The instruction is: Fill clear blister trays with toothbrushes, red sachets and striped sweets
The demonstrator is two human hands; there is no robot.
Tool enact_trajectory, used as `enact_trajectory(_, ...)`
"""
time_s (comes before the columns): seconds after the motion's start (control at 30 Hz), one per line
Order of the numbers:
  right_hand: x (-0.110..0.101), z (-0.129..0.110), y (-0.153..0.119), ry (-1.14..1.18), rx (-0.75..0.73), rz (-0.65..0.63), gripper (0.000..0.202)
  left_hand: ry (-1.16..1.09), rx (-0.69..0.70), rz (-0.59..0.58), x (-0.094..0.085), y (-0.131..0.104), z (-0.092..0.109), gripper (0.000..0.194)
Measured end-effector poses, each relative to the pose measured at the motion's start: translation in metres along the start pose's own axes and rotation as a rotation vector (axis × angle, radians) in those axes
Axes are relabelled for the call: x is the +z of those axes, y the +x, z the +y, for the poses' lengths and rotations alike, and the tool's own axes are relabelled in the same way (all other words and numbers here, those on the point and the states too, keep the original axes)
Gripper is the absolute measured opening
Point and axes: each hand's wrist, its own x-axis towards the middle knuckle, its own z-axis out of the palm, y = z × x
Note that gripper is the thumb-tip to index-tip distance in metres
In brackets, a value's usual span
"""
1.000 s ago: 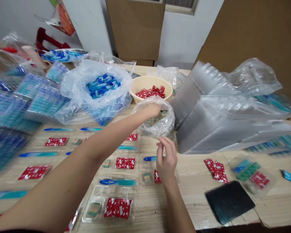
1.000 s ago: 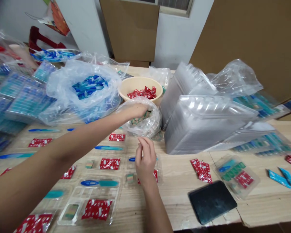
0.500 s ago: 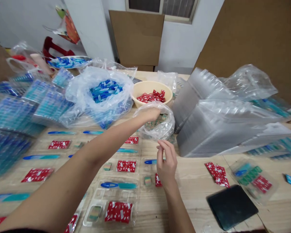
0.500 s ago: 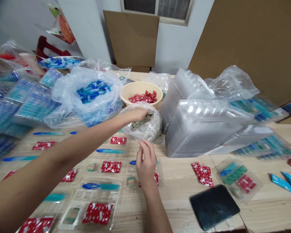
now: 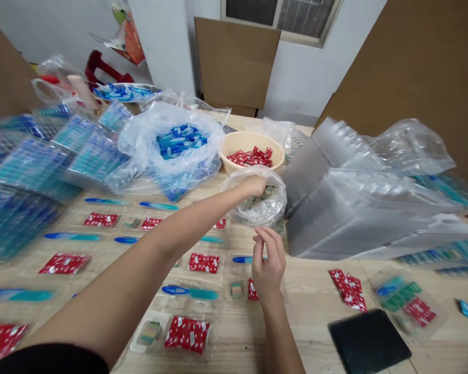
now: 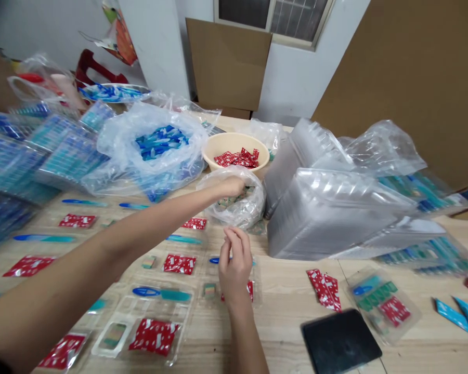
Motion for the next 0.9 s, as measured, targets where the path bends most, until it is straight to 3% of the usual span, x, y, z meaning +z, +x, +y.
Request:
enact_trajectory(0.13, -0.001, 0.000, 0.000, 0.012, 0.000, 0.008, 0.035, 0.035, 0.043, -0.005, -0.007, -0.015, -0.008, 0.022)
enact_trajectory(0.23, -0.002, -0.001, 0.001, 0.020, -0.003, 0.021, 0.033, 0.012, 0.130, 0.062, -0.012, -0.030, -0.015, 0.019)
enact_trajectory(0.3, -0.002, -0.002, 0.001, 0.041, 0.024, 0.045, 0.030, -0.126, 0.170, 0.143, -0.013, -0.042, -0.016, 0.013)
enact_trajectory(0.37, -0.003, -0.004, 0.003, 0.102, 0.131, 0.064, 0.027, -0.393, 0.137, 0.150, -0.014, -0.056, -0.016, 0.010)
enact_trajectory(0.53, -0.003, -0.005, 0.007, 0.435, 0.638, 0.073, 0.023, -1.187, -0.007, -0.078, -0.015, -0.088, -0.014, 0.011)
enact_trajectory(0.6, -0.002, -0.003, 0.009, 0.538, 0.744, 0.073, 0.027, -1.378, -0.018, -0.138, -0.017, -0.099, -0.011, 0.009)
enact_trajectory(0.77, -0.001, -0.004, 0.010, 0.616, 0.705, 0.105, 0.033, -1.565, -0.108, -0.278, -0.019, -0.117, 0.002, 0.007)
enact_trajectory(0.9, -0.002, -0.008, 0.009, 0.560, 0.623, 0.156, 0.027, -1.595, -0.068, -0.403, -0.011, -0.128, 0.013, 0.007)
